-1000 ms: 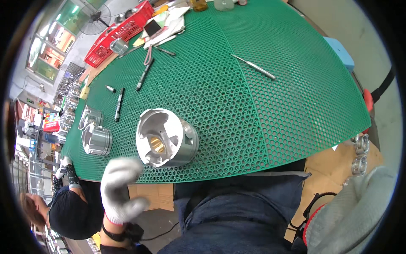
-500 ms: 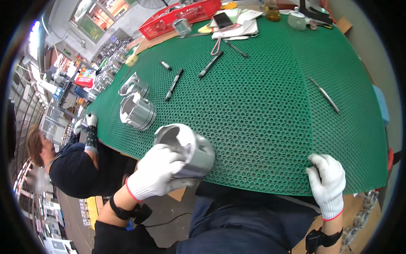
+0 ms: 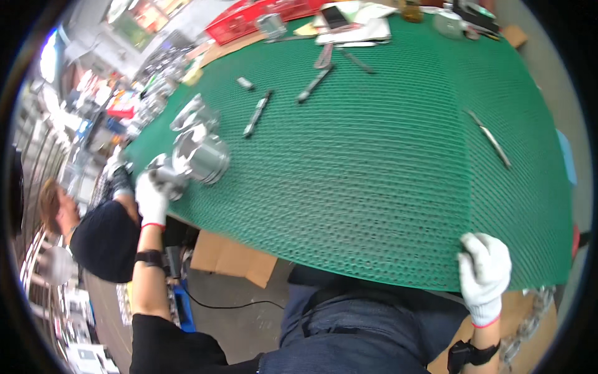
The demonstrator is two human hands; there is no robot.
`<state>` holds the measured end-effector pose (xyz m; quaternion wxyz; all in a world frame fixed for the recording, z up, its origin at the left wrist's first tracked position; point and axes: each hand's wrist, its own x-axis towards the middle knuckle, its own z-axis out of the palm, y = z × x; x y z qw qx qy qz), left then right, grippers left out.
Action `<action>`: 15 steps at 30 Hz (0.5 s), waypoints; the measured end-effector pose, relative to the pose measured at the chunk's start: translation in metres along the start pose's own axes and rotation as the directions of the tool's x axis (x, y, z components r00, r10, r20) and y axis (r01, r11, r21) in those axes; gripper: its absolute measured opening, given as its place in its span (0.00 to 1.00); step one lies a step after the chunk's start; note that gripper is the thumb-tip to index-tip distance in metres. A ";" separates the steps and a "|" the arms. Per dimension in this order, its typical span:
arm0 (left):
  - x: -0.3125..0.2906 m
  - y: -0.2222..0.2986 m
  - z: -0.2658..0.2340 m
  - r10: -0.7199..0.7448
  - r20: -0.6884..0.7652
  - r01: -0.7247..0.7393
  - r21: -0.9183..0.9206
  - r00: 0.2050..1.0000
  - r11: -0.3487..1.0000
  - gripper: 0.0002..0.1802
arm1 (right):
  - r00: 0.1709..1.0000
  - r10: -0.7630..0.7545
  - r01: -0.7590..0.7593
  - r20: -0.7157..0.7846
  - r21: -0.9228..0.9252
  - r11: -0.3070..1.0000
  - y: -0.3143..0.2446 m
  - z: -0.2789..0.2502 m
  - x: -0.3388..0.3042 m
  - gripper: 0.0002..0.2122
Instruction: Assembling and inspecting engine pistons at a workbench.
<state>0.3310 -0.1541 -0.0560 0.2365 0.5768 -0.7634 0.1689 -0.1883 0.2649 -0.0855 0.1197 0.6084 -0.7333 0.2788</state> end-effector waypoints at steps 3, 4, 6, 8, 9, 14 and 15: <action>0.032 0.129 -0.015 0.222 -0.122 -0.243 -0.202 0.967 0.949 0.33 | 0.992 0.127 -0.128 -0.013 -0.071 0.989 -0.007 -0.012 -0.038 0.16; 0.032 0.148 -0.018 0.223 -0.107 -0.244 -0.267 0.969 0.932 0.33 | 0.990 0.139 -0.138 -0.004 -0.092 0.986 -0.006 -0.018 -0.046 0.16; -0.002 0.171 -0.034 0.439 -0.141 -0.450 -0.472 0.888 0.758 0.32 | 0.981 0.193 -0.195 -0.030 -0.196 0.961 -0.004 -0.020 -0.056 0.20; -0.034 0.211 -0.072 0.717 -0.083 -0.673 -0.431 0.693 0.601 0.36 | 0.933 0.356 -0.355 -0.062 -0.343 0.870 -0.003 -0.037 -0.099 0.22; -0.036 0.239 -0.088 0.822 -0.105 -0.735 -0.522 0.559 0.433 0.31 | 0.868 0.488 -0.486 -0.093 -0.365 0.794 -0.009 -0.054 -0.134 0.22; -0.032 0.309 -0.090 0.951 -0.255 -0.574 -0.811 0.173 -0.113 0.30 | -0.164 0.944 -0.937 -0.285 -0.255 -0.239 -0.116 -0.141 -0.355 0.19; -0.029 0.321 -0.088 0.964 -0.229 -0.524 -0.843 0.136 -0.126 0.31 | -0.318 0.889 -0.892 -0.329 -0.215 -0.399 -0.152 -0.148 -0.411 0.19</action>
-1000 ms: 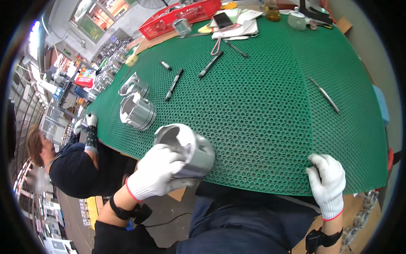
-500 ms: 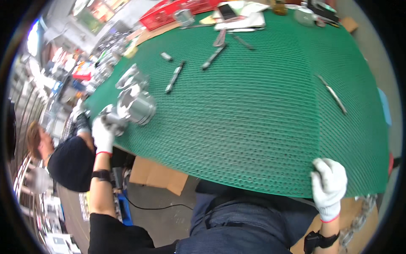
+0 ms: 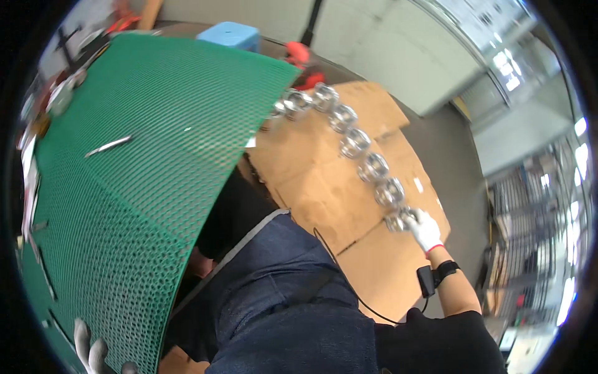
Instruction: Assembling and inspecting engine pistons at a workbench.
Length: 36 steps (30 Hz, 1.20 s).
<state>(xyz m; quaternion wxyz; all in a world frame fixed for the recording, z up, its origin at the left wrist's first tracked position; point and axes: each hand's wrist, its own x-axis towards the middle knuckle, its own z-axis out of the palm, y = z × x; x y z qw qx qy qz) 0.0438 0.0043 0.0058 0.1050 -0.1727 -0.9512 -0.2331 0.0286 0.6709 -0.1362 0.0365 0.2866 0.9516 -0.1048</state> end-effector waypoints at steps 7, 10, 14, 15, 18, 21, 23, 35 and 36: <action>0.062 -0.015 0.041 0.111 0.289 -0.078 -0.125 0.951 0.989 0.26 | 0.760 0.479 -0.290 0.439 -0.431 0.855 0.311 0.093 -0.155 0.22; 0.089 0.003 0.066 0.189 0.391 -0.194 -0.026 0.901 0.981 0.29 | 0.710 0.464 -0.436 0.530 -0.187 0.880 0.232 0.137 -0.170 0.23; 0.109 -0.021 0.115 0.097 0.323 -0.162 0.181 0.941 0.970 0.40 | 0.944 0.305 -0.286 0.124 -0.145 0.947 0.179 0.144 -0.089 0.22; 0.114 -0.016 0.125 0.048 0.302 -0.104 0.171 0.952 0.980 0.40 | 0.966 0.258 -0.253 0.009 -0.156 0.955 0.165 0.141 -0.056 0.23; 0.108 -0.024 0.147 0.080 0.223 -0.133 0.235 0.972 0.963 0.39 | 0.952 0.277 -0.298 -0.133 -0.179 0.938 0.139 0.140 0.032 0.27; 0.111 -0.023 0.153 0.081 0.197 -0.133 0.268 0.977 0.954 0.38 | 0.937 0.330 -0.305 0.115 -0.194 0.932 0.148 0.139 0.087 0.30; 0.104 -0.019 0.145 0.051 0.181 -0.103 0.292 0.982 0.951 0.38 | 0.903 0.303 -0.212 0.303 -0.299 0.930 0.129 0.140 0.116 0.28; 0.107 -0.025 0.151 0.064 0.188 -0.114 0.269 0.980 0.956 0.34 | 0.979 -0.132 0.138 0.152 -0.025 0.990 0.047 0.180 0.089 0.23; 0.106 -0.024 0.151 0.066 0.188 -0.117 0.276 0.980 0.954 0.34 | 0.972 -0.199 0.210 0.128 -0.080 0.974 0.039 0.177 0.102 0.23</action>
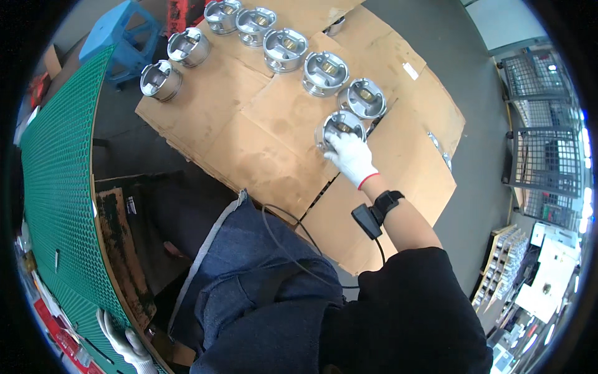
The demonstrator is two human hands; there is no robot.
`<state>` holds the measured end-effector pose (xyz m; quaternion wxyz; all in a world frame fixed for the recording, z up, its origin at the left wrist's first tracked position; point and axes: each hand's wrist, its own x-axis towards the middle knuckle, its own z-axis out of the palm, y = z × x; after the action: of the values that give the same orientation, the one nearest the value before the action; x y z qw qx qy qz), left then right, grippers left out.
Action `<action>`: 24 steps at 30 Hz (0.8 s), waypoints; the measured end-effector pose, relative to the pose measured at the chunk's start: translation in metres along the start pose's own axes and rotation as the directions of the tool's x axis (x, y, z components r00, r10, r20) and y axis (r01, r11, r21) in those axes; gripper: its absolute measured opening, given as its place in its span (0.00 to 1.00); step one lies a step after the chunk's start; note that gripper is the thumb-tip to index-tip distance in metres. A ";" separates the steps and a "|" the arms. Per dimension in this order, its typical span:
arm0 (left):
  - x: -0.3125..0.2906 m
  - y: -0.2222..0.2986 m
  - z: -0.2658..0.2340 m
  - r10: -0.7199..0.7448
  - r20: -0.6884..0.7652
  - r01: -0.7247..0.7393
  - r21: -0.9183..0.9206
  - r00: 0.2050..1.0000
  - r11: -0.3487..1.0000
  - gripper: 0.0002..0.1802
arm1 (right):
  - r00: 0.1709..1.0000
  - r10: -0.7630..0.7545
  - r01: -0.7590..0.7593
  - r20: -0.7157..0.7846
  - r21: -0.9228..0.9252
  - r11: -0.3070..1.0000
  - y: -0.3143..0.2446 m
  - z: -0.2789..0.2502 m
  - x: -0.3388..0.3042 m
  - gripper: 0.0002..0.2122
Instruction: Assembling and inspecting engine pistons at a workbench.
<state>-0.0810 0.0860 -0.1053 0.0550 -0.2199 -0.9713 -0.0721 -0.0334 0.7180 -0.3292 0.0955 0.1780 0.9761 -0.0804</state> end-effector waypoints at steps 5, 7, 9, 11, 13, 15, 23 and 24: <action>0.012 0.008 0.005 -0.019 0.005 0.019 0.046 1.000 0.999 0.35 | 0.971 0.123 -0.132 -0.206 -0.033 0.991 0.016 -0.047 0.024 0.33; 0.003 0.009 0.001 -0.071 -0.022 0.073 0.086 0.997 0.994 0.35 | 0.982 0.158 -0.171 -0.100 -0.140 0.975 0.021 -0.046 0.048 0.36; -0.001 0.013 -0.002 -0.114 -0.047 0.114 0.001 0.992 0.994 0.34 | 0.943 0.253 -0.235 0.217 -0.109 0.966 0.011 -0.055 0.083 0.30; -0.001 0.018 -0.006 -0.117 -0.036 0.120 0.075 0.992 0.990 0.33 | 0.982 0.130 -0.121 0.136 -0.078 0.990 0.027 -0.030 0.095 0.24; 0.007 0.025 -0.010 -0.154 -0.031 0.156 0.066 0.988 0.986 0.31 | 0.993 -0.097 0.107 0.068 -0.167 0.980 0.058 -0.008 0.094 0.11; 0.017 0.035 -0.016 -0.176 -0.019 0.177 0.065 0.984 0.982 0.34 | 0.953 -0.202 0.267 0.224 -0.310 0.913 0.047 -0.011 0.078 0.06; 0.016 0.050 -0.042 -0.054 0.003 0.054 -0.147 0.999 0.988 0.31 | 0.964 0.156 -0.159 0.217 -0.003 0.987 -0.048 -0.054 -0.013 0.26; 0.011 0.055 -0.048 -0.024 0.017 0.027 -0.168 1.000 0.985 0.30 | 0.949 0.161 -0.188 0.273 0.077 0.979 -0.095 -0.096 -0.032 0.23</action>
<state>-0.0630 0.1315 -0.0505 0.0281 -0.2119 -0.9648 -0.1530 -0.0533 0.6377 -0.2178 0.2226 0.2558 0.9296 -0.1443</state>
